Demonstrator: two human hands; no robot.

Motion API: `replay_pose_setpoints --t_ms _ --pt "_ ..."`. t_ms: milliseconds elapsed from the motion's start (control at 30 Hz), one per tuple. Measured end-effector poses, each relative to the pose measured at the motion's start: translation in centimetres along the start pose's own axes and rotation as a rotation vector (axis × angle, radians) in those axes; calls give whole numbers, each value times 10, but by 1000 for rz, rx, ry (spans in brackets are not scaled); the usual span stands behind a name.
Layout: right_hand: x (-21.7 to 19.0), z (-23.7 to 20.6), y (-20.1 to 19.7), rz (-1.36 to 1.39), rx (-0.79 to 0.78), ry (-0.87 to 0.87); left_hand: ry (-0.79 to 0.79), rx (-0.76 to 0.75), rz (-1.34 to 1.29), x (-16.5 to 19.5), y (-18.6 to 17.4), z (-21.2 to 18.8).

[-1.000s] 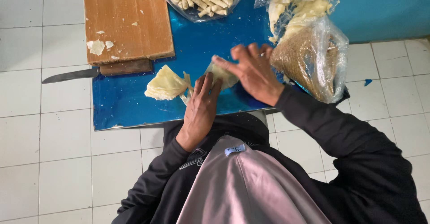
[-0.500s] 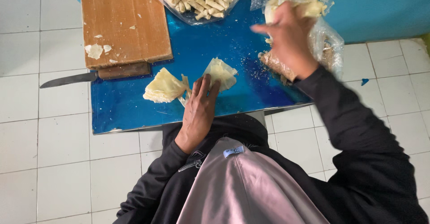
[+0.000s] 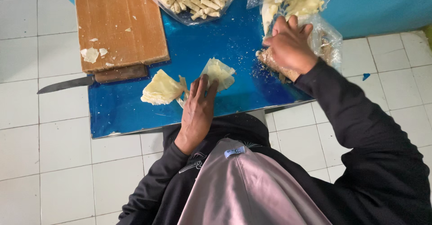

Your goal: The person folds small square dough pieces by hand at a work table, pressing each fold closed and stacking the folded pieces on the table with a pile of finished folded pieces. They repeatedly take dough squares, fold them, and set them on the growing pile.

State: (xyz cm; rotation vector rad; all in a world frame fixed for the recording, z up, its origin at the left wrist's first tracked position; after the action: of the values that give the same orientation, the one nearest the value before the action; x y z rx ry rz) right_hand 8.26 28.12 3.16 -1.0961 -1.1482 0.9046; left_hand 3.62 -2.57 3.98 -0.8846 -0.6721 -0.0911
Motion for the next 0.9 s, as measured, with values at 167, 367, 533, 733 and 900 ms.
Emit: replay_pose_setpoints --t_ms 167,367,533,733,900 --pt "34 0 -31 325 59 74 8 15 16 1 1 0" --pt "28 3 -29 290 213 44 5 17 28 -1 3 0" --pt "63 14 -20 109 225 91 -6 24 24 -3 4 0" --pt "143 13 17 287 63 96 -12 6 -5 -3 3 0" --pt "167 -4 44 151 -17 151 10 24 1 -1 1 1"
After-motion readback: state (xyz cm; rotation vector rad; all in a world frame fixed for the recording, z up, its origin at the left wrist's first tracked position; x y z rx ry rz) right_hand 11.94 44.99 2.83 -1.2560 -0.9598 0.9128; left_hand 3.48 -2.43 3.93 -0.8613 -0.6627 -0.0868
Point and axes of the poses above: each hand's wrist, its own z-axis towards the middle knuckle, its own y-axis out of the palm, x = y × z, the point moved 5 cm from there along z, towards the middle knuckle, and after that the axes turned 9 degrees about -z, right-handed, at the moved point
